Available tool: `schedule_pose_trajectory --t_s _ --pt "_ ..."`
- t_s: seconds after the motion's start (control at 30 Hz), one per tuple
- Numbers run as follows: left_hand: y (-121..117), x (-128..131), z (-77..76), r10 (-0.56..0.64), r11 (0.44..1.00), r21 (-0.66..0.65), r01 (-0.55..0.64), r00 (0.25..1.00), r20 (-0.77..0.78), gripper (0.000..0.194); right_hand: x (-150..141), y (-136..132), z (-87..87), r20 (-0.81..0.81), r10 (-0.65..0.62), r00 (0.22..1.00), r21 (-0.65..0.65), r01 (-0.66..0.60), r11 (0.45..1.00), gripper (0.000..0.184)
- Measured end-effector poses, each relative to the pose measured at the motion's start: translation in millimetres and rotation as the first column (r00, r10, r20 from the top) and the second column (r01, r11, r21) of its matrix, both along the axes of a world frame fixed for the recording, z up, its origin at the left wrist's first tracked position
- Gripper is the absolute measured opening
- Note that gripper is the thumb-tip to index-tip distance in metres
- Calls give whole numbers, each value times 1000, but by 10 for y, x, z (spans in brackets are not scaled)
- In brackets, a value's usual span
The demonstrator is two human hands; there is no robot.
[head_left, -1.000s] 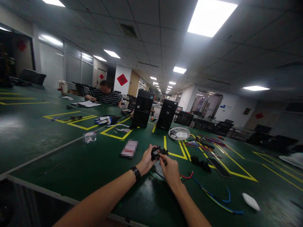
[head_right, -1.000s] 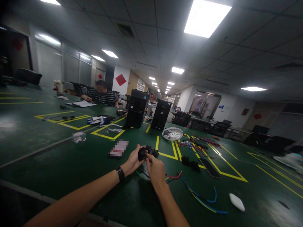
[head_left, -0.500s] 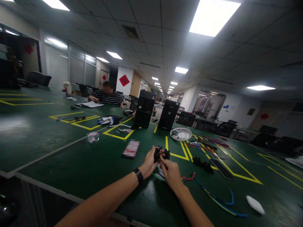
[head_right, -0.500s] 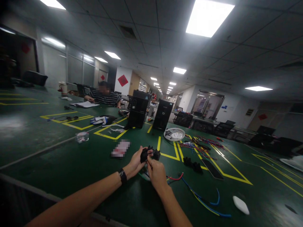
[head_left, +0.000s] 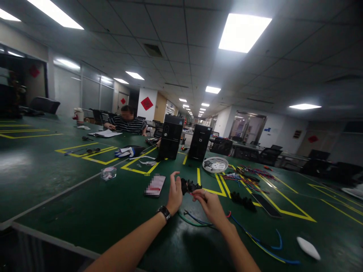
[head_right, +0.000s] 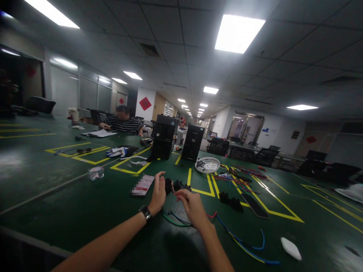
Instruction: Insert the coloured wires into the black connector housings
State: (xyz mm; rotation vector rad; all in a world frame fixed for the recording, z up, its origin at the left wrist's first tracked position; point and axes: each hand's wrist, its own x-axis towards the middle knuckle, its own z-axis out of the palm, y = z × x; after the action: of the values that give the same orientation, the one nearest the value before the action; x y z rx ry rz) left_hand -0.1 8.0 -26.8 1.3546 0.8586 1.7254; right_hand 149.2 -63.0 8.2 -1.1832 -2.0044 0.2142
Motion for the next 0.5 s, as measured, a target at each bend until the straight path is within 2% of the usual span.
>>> schedule_pose_trajectory --t_s 0.1,0.2,0.23,0.27,0.33,0.37,0.43,0.5 --pt "35 135 -15 46 999 -24 -44 993 107 37 38 39 -16 42 -100 994 79 96 992 21" --pt "138 137 45 61 993 -113 -26 946 317 30 -47 41 -161 85 -195 977 130 183 974 26" --pt "191 91 79 66 987 -164 2 910 410 29 -93 24 -219 114 -195 974 122 181 976 28" --pt "248 28 116 104 969 -244 34 842 529 28 -142 0 -272 156 -177 972 98 163 982 29" --pt "343 -116 183 168 952 -305 31 780 603 29 -237 -57 -343 265 -102 959 22 100 995 28" --pt "367 -176 205 167 939 -332 94 719 675 28 -277 -80 -355 314 -78 946 -1 83 997 25" --pt "353 -223 215 83 911 -336 238 693 716 29 -339 -103 -336 345 -124 930 38 118 992 21" --pt "274 -159 183 -71 901 -273 337 736 674 30 -371 -88 -284 268 -232 935 156 195 968 20"
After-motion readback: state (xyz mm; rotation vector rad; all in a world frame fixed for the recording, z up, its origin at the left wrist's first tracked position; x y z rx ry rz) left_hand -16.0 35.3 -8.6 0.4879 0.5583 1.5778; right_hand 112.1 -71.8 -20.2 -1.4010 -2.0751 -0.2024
